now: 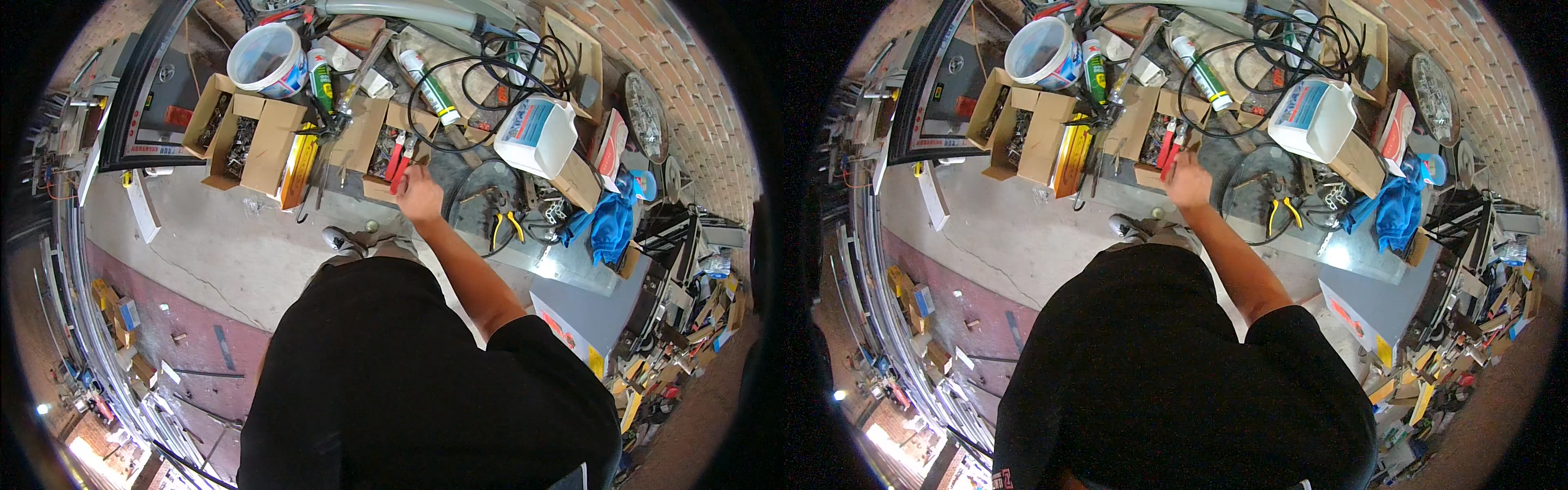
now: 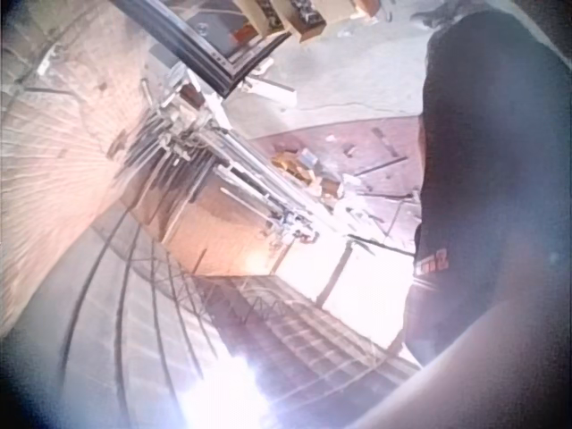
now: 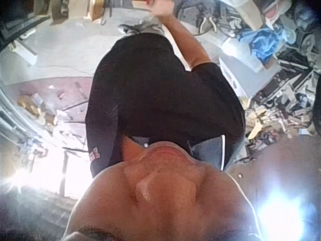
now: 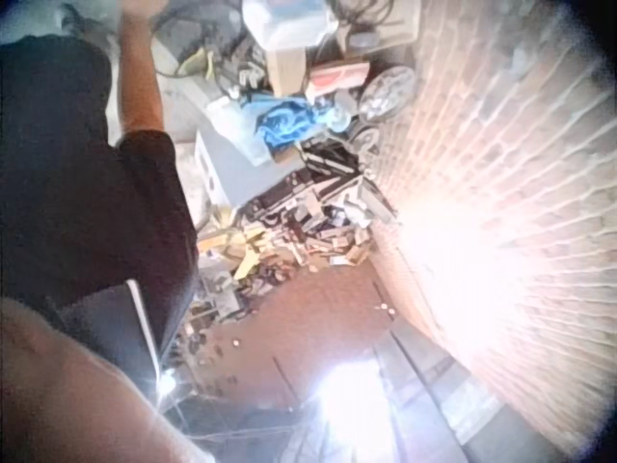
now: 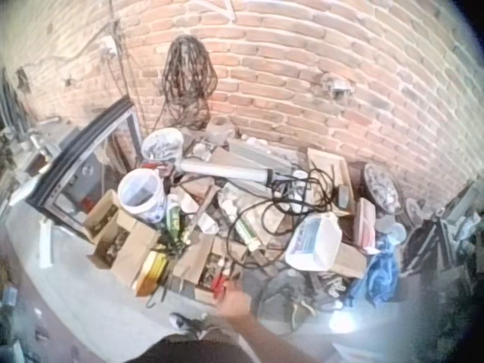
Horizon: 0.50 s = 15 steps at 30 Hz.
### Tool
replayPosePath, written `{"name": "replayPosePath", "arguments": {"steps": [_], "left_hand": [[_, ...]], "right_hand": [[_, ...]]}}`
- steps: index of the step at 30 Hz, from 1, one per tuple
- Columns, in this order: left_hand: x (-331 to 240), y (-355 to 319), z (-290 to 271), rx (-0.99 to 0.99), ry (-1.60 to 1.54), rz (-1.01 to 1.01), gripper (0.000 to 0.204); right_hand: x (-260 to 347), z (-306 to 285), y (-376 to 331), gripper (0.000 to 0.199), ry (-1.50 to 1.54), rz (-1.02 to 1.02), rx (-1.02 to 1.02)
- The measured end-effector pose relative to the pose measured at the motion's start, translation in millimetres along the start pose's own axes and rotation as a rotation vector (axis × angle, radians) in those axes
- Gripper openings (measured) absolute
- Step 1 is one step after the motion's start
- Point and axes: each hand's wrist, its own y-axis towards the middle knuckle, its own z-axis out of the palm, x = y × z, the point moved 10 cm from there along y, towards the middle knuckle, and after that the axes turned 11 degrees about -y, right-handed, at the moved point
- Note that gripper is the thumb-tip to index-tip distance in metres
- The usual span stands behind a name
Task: The person uses a tape measure to measure the lengths of several metal frame profiles laid out on the floor. They then retrieve a red marker and a piece of paper, write down the measurements, and return to mark the metal profiles directly with the marker.
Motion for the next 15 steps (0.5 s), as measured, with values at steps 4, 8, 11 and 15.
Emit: {"name": "replayPosePath", "arguments": {"steps": [4,8,11,15], "left_hand": [[25,3,-12,-0.020,-0.006,-0.005,0.036],[58,8,-24,-0.037,0.000,-0.018,0.036],[88,15,-29,-0.050,0.018,-0.013,0.036],[119,30,-31,-0.061,0.047,-0.016,0.036]], "right_hand": [[-3,19,14,0.031,-0.176,-0.001,0.072],[-5,36,29,0.028,-0.265,0.035,0.197],[-12,28,39,0.029,-0.192,0.119,0.183],[-26,19,42,0.029,-0.009,0.182,0.183]]}}
